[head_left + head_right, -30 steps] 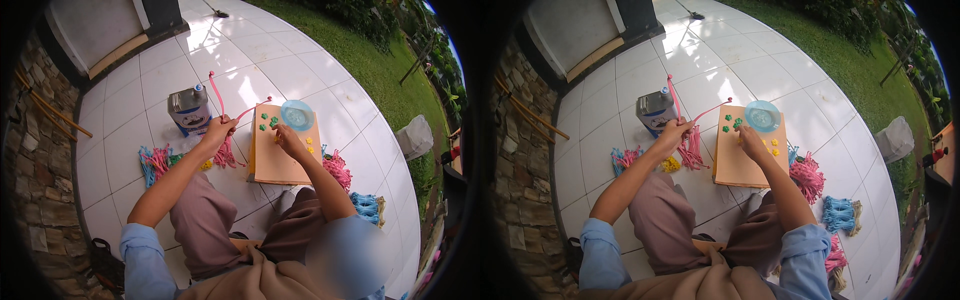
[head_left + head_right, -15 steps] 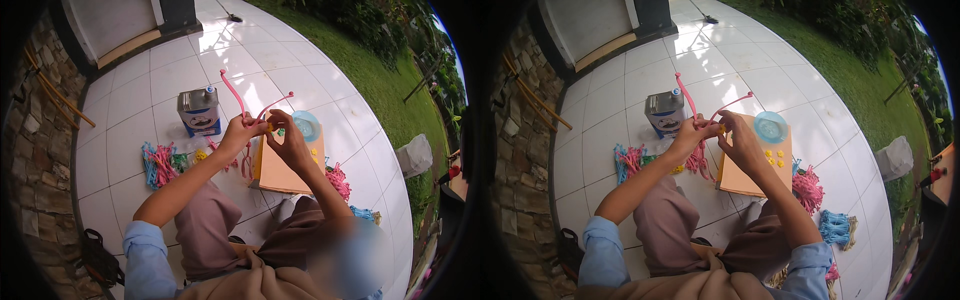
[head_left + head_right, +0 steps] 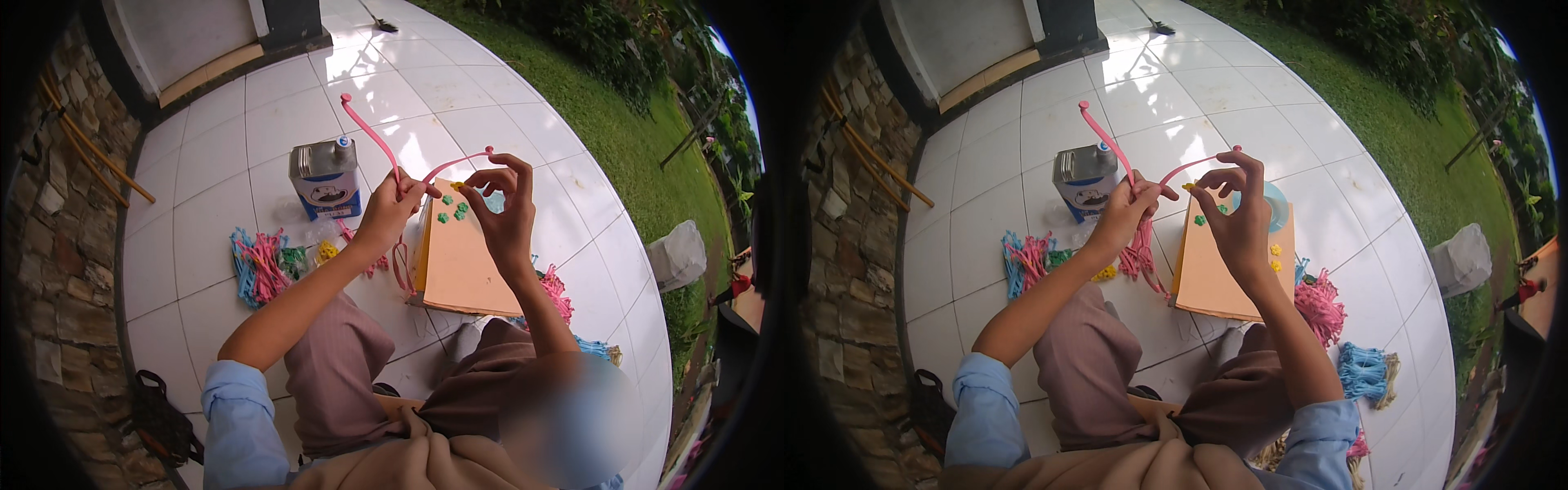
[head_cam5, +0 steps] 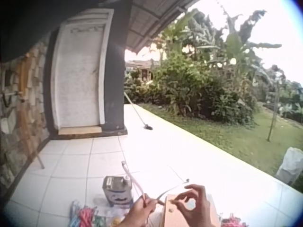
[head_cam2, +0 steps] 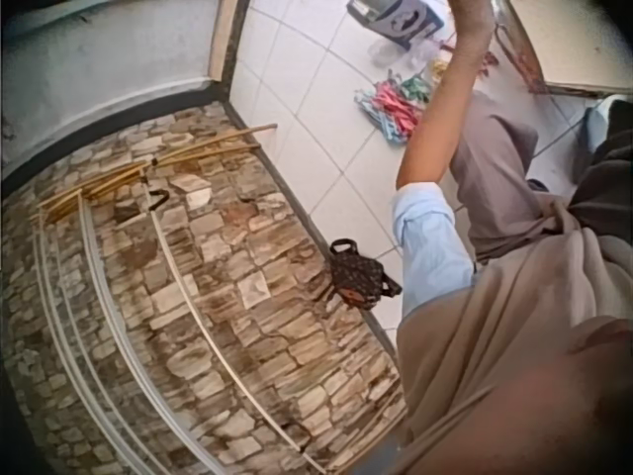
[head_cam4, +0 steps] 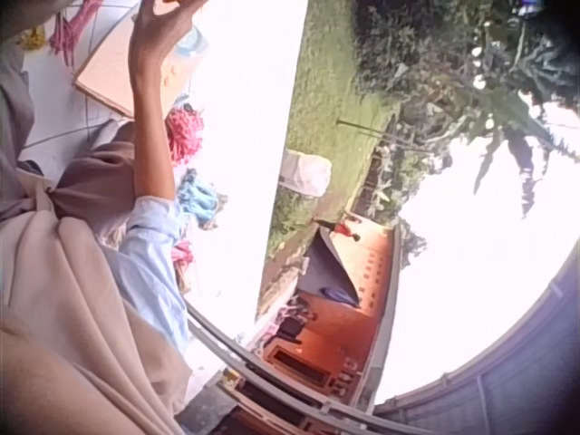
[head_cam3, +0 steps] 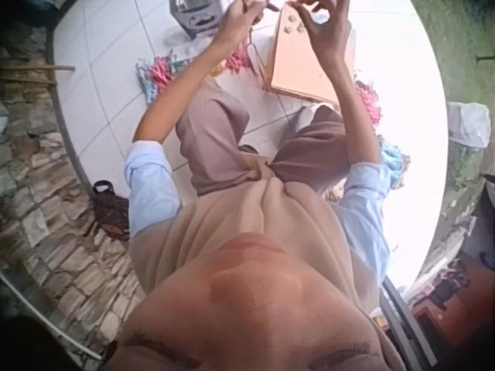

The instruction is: The person attaches small green and yellow foam flowers to pink sandal straps by hand, sliding the flowers onto pegs on the straps.

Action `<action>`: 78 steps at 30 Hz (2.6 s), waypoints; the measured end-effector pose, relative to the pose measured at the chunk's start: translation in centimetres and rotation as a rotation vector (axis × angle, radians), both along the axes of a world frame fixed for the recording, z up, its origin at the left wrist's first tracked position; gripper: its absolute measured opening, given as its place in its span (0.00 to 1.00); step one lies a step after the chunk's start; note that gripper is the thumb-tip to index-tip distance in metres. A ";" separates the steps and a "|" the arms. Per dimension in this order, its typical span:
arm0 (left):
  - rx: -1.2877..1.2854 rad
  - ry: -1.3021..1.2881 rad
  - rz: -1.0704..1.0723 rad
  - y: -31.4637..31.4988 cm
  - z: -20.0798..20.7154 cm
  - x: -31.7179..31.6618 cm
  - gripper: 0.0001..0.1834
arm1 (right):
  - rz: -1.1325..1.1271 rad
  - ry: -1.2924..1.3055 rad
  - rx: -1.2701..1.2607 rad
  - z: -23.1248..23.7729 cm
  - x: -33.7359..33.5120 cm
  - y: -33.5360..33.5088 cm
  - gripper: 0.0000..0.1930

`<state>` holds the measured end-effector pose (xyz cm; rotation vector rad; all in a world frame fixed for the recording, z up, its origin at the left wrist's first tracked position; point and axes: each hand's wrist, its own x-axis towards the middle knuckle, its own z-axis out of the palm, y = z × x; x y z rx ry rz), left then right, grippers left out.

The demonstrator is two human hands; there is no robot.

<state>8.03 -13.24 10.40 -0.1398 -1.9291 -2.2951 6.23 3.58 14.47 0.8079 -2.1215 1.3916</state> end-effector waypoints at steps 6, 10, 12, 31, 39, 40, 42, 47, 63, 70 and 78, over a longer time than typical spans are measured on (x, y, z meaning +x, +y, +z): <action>-0.416 0.211 0.192 0.8 1.3 1.0 0.15 | 0.154 -0.565 -0.367 1.4 0.0 0.4 0.26; -0.339 0.312 0.168 1.4 1.7 1.4 0.13 | 0.153 -0.680 -0.374 1.7 0.1 0.4 0.28; -0.467 0.279 0.167 1.6 2.4 1.9 0.09 | 0.153 -0.690 -0.381 1.9 0.2 0.5 0.28; -0.414 0.382 0.115 2.0 2.2 1.9 0.15 | 0.131 -0.647 -0.416 1.7 0.3 0.4 0.27; -0.436 0.495 0.135 1.9 1.3 1.7 0.10 | 0.036 -0.463 -0.294 0.6 0.5 -0.2 0.25; -0.436 0.495 0.134 1.8 1.5 1.8 0.10 | -0.060 -0.353 -0.172 0.5 0.4 -0.2 0.25; -0.585 0.396 0.158 1.7 1.9 2.1 0.13 | -0.042 -0.401 -0.167 0.7 0.4 -0.1 0.26; -0.547 0.389 0.169 1.9 1.8 1.7 0.09 | 0.096 -0.061 0.246 1.0 -0.6 1.0 0.25; -0.753 0.307 0.154 1.6 1.8 1.9 0.09 | 0.040 -0.056 0.526 0.8 -0.5 1.1 0.22; -0.411 0.117 0.051 -0.1 1.0 0.4 0.12 | -0.122 -0.012 0.170 -0.4 -1.1 -0.1 0.21; 0.252 -0.107 -0.036 -0.3 2.0 -0.5 0.14 | 0.464 -0.929 -0.260 -7.1 0.6 -1.8 0.23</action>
